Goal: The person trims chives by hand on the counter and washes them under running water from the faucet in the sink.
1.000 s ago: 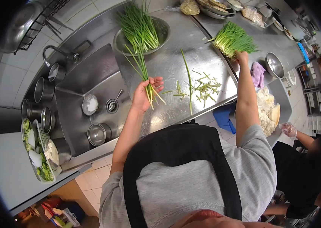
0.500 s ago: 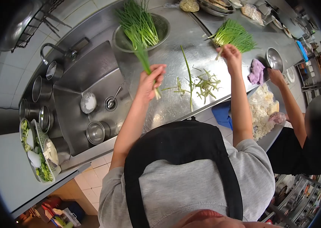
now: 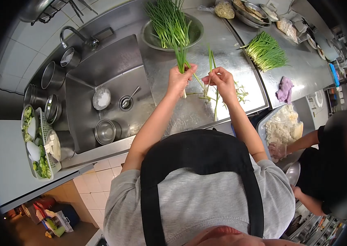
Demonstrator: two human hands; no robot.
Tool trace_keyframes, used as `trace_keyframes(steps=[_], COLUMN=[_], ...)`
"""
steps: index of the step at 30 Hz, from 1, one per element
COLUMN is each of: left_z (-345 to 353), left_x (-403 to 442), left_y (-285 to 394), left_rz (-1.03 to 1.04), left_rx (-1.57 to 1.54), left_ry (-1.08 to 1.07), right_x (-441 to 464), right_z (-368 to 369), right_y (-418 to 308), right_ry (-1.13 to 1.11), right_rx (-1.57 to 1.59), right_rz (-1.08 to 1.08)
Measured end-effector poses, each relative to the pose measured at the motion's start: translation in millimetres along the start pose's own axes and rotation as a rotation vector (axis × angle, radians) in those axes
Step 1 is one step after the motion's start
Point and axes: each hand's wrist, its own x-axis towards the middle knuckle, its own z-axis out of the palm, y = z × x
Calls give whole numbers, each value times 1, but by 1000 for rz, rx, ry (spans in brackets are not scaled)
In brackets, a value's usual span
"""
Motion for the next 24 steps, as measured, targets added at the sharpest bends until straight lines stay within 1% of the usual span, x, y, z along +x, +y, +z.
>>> trace_keyframes(steps=[2, 3, 7, 9, 10, 12, 13, 16, 17, 18, 19, 20, 22, 23, 24], left_z=[-7, -8, -3, 4, 5, 7, 7, 4, 3, 3, 3, 3, 4, 4, 5], left_x=[0, 0, 1, 0, 0, 0, 1, 2, 3, 3, 3, 2, 2, 2, 2], left_y=[1, 3, 12, 14, 14, 13, 11, 4, 3, 4, 4, 5, 4, 3, 3], left_rz=[-20, -40, -50, -104, -102, -171, -172, -183, -173, -164, -164, -154, -147, -121, -93], left_rx=[-28, -54, -31, -88, -89, -98, -98, -107, -131, -155, -156, -156, -157, -136, -115], left_ry=[11, 19, -4, -74, -72, -139, -138, -123, -68, -14, -13, 29, 70, 81, 92], right_x=[-1, 0, 4, 3, 4, 5, 3, 1, 0, -2, -5, -7, -11, -9, -8], right_z=[-3, -4, -7, -3, -2, 0, 2, 2, 1, 2, 2, 2, 5, 3, 1], right_y=[-9, -9, -12, -14, -12, -6, -5, -5, -1, 2, 4, 4, -5, 1, 1], right_ry=[25, 7, -43, -130, -133, -208, -212, -166, -167, -109, -49, -49, -30, -22, -19], right_rx=[-3, -40, -64, -26, -27, -69, -43, 11, 12, -90, -193, -194, -489, -448, -448], right_rz=[69, 40, 54, 85, 85, 54, 104, 137, 137, 15, -106, -105, -333, -268, -267])
